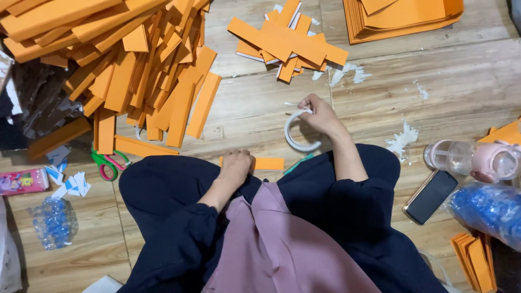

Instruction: Applying double-sided tape to the ends of orange paper strips while sitting on the floor.

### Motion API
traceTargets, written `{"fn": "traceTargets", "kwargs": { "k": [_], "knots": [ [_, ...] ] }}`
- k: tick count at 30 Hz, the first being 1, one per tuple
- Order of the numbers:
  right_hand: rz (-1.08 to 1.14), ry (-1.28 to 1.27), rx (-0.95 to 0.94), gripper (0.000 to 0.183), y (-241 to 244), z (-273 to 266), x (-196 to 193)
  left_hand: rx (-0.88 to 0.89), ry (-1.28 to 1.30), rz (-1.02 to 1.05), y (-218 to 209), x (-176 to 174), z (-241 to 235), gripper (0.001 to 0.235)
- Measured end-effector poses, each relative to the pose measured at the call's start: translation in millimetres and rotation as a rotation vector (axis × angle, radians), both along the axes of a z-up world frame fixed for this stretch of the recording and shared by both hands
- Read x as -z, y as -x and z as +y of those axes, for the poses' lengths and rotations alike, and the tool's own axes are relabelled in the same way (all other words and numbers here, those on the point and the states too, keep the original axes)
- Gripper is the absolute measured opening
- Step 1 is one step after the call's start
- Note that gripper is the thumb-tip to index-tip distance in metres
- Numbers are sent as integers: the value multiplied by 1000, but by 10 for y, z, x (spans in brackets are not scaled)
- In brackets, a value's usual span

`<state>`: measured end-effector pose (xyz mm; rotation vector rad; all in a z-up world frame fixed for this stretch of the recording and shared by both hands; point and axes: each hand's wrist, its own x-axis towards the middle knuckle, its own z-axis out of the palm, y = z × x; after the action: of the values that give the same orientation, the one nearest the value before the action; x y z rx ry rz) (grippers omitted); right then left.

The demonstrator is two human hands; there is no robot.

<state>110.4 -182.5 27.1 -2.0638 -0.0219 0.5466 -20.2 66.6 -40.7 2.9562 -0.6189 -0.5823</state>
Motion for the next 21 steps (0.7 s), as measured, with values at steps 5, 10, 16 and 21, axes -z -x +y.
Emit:
{"fn": "traceTargets", "kwargs": {
  "k": [5,10,16,21],
  "knots": [
    [78,-261,79,24,54,31,-138,-206,318,111,-833,-792,26,10],
    [57,-275,29,21,14,-5,70,-350,736,18,-1582,-1192,-223,6],
    [-111,41,-59,15,-3,-32,259,-437,427,-462,-1362,-679,213,41],
    [-120,178,-110,26,58,274,8,-583,215,-342,-706,-228,576,29]
  ]
}}
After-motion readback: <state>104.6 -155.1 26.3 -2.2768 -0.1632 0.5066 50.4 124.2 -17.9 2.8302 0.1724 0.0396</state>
